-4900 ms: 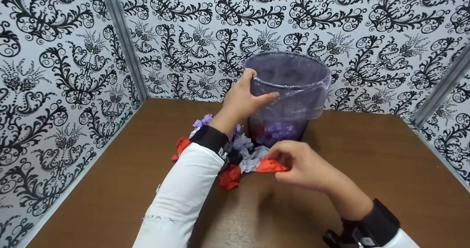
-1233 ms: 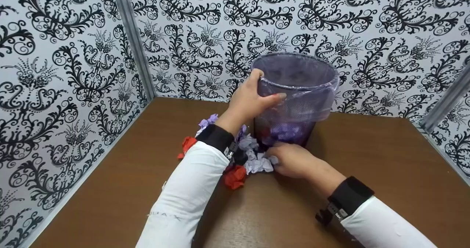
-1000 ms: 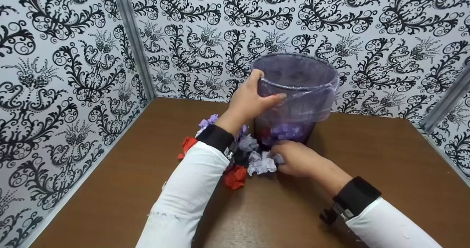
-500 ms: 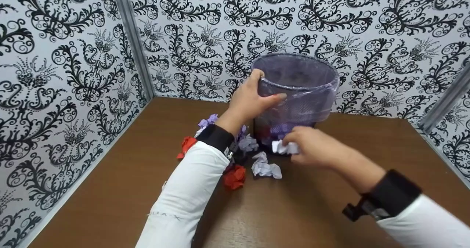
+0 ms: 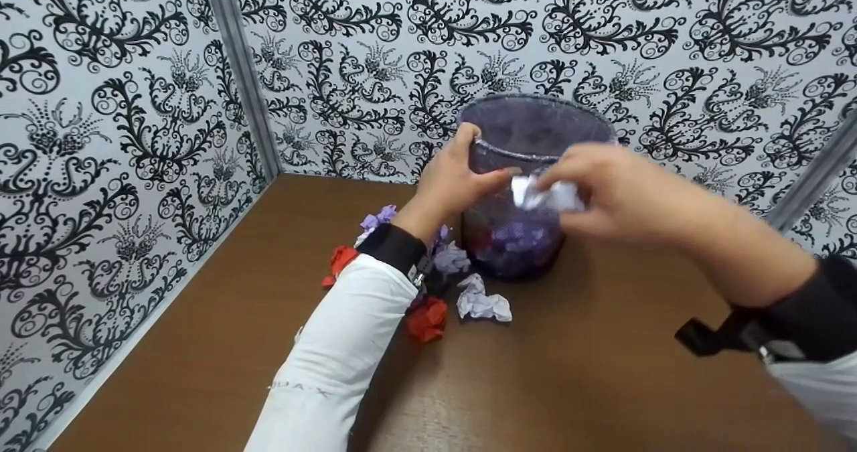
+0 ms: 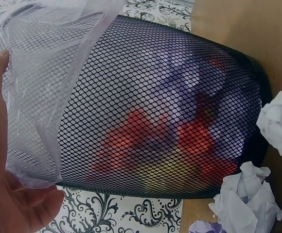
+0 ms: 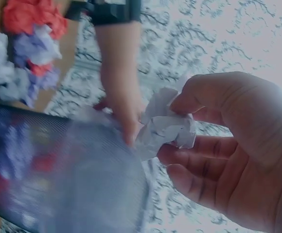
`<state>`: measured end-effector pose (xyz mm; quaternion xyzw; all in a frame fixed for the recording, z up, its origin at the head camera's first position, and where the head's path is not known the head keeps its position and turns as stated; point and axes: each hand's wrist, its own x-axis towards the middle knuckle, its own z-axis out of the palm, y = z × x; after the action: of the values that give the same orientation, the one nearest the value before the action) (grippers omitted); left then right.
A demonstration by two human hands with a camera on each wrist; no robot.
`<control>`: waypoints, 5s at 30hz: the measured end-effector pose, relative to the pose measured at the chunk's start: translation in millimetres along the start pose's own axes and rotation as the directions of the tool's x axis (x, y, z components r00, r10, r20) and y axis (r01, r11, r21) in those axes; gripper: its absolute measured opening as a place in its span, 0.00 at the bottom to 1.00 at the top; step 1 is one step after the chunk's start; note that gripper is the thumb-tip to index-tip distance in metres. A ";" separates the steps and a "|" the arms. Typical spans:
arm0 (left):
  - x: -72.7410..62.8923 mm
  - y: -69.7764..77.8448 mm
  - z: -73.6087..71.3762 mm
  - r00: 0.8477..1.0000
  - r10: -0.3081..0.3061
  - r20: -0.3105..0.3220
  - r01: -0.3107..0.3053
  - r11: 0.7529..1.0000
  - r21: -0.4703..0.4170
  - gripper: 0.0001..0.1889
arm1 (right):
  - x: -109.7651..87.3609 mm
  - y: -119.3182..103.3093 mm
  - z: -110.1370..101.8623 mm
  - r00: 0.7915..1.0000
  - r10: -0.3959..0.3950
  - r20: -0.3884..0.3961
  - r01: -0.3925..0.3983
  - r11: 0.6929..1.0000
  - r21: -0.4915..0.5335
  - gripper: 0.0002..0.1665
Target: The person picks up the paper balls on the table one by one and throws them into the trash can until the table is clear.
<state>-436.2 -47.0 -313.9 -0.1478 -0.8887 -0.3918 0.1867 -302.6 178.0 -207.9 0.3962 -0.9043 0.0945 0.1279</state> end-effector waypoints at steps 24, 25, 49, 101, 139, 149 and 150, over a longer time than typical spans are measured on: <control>-0.6 -0.3 0.6 1.000 0.002 -0.007 -0.002 1.000 -0.031 0.44 | 89.1 81.1 -74.8 0.889 0.458 -0.024 -0.456 0.888 0.062 0.31; -0.3 -0.4 0.5 1.000 0.001 -0.007 -0.001 0.999 -0.033 0.44 | 90.4 85.1 -73.1 0.882 0.470 -0.026 -0.467 0.882 0.067 0.31; 1.1 0.0 -0.3 1.000 -0.006 -0.012 0.006 1.000 0.009 0.46 | 71.8 96.3 -25.4 0.890 0.453 -0.049 -0.441 0.884 0.157 0.34; 1.8 -3.4 2.9 1.000 -0.001 -0.005 0.001 1.000 -0.012 0.46 | -8.5 28.6 233.0 0.991 0.093 0.092 -0.110 0.973 0.204 0.34; -0.7 -0.2 2.3 1.000 -0.004 -0.018 0.003 0.999 -0.040 0.44 | -27.8 23.2 146.3 0.985 0.082 -0.154 -0.028 0.946 0.324 0.21; -0.1 -0.7 -0.7 1.000 -0.024 0.012 0.025 0.998 -0.053 0.46 | -33.9 19.2 100.4 0.976 0.068 -0.207 0.011 0.933 0.359 0.22; 0.1 -1.0 -0.5 1.000 -0.023 0.011 0.024 0.998 -0.053 0.46 | -33.6 19.7 93.6 0.978 0.066 -0.200 0.008 0.938 0.348 0.22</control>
<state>-436.6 -48.0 -314.3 -0.1443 -0.8806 -0.4168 0.1732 -309.9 189.0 -308.4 0.3870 -0.8608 0.2952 0.1490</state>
